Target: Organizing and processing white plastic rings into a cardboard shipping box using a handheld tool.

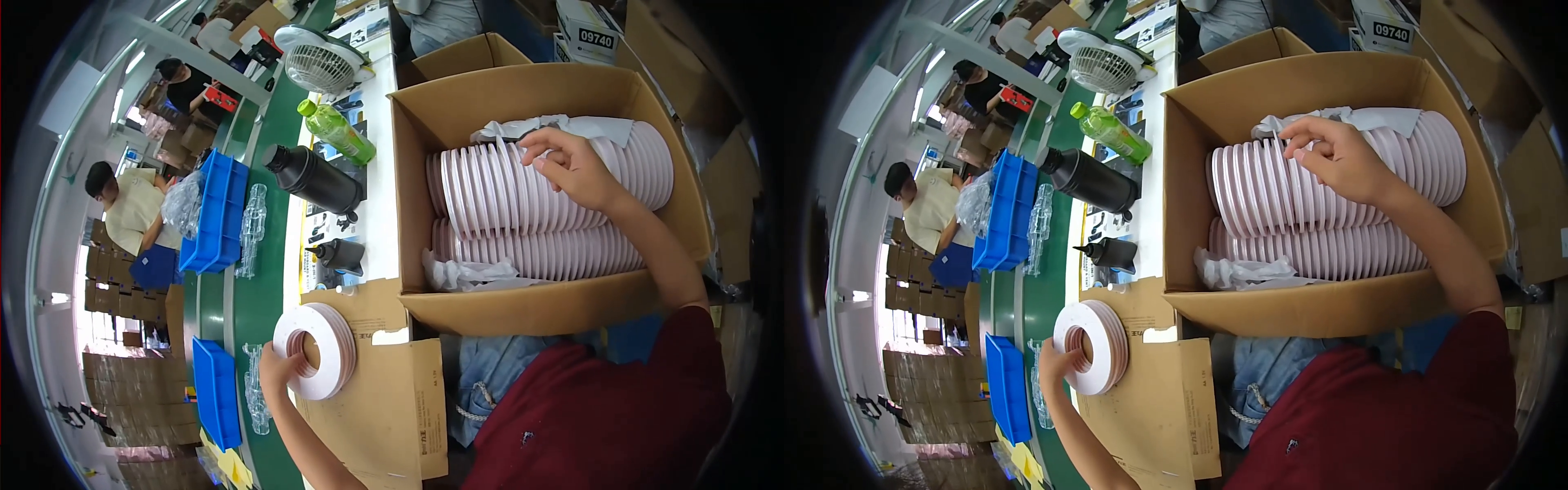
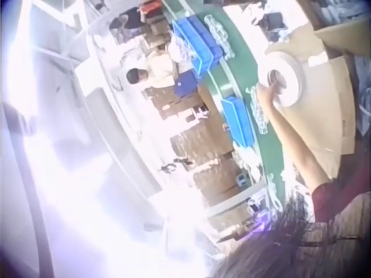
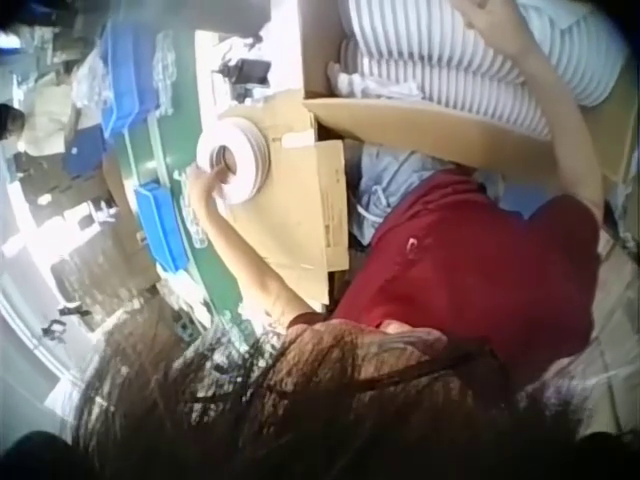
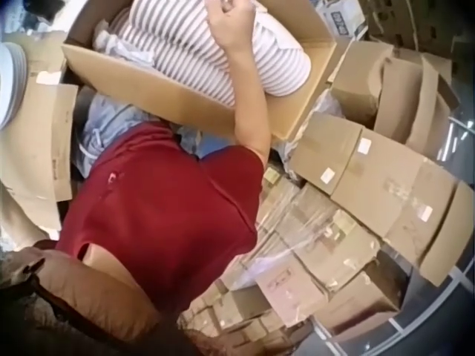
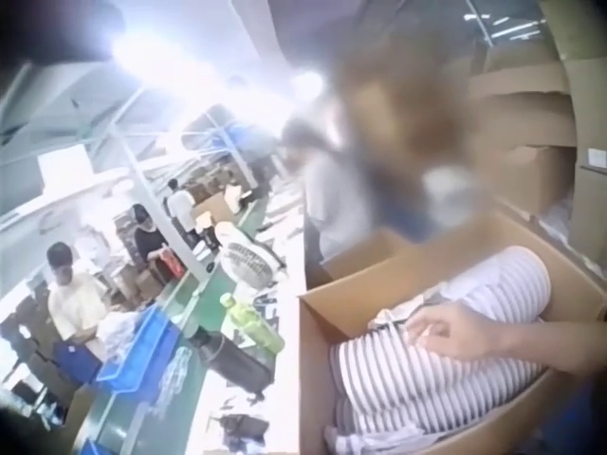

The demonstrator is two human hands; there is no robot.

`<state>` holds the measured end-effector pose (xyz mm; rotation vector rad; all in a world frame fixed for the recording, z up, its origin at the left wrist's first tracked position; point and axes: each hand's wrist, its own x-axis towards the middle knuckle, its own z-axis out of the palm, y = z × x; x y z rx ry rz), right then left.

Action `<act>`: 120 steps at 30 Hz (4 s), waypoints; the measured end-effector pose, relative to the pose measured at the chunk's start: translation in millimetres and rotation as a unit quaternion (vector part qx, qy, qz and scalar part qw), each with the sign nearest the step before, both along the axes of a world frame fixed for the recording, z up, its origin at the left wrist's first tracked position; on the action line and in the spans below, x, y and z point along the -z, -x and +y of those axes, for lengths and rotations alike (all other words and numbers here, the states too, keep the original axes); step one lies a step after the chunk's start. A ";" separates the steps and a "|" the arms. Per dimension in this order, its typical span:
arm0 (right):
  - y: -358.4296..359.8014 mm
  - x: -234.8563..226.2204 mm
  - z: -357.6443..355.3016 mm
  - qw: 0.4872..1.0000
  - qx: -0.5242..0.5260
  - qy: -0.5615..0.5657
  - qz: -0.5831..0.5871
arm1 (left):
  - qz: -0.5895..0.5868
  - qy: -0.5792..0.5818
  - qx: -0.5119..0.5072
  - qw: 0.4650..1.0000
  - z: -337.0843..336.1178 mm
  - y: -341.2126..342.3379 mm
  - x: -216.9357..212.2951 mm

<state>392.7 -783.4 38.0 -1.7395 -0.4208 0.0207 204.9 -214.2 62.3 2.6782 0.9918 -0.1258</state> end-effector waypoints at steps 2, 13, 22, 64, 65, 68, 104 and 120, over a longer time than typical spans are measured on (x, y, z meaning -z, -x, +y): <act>-1.0 0.9 0.1 1.000 -0.005 0.016 -0.003 | 0.009 -0.023 0.000 1.000 -5.1 -3.6 -0.8; -3.8 0.3 1.1 0.983 0.035 0.055 -0.172 | -0.026 -0.234 0.077 0.969 -40.3 -0.8 -35.3; -6.1 -2.2 -6.8 0.957 0.090 0.165 -0.221 | -0.065 0.049 0.526 0.846 -244.2 -75.7 -102.3; -0.8 7.6 1.5 0.909 0.104 0.249 -0.317 | -0.295 0.745 0.267 0.536 -388.6 -231.5 17.6; -2.5 8.9 -1.8 0.912 0.066 0.285 -0.288 | -0.275 0.746 0.248 0.553 -390.5 -229.8 20.6; -0.4 7.5 -3.2 0.899 0.077 0.297 -0.311 | -0.225 0.776 0.228 0.543 -384.3 -230.1 26.5; -2.4 -2.7 -11.4 0.927 -0.021 0.227 -0.299 | -0.235 0.716 0.223 0.618 -372.4 -231.8 20.5; -20.3 -1.0 -19.6 0.981 0.060 -0.170 -0.076 | -0.305 0.765 0.230 0.519 -363.2 -232.3 6.2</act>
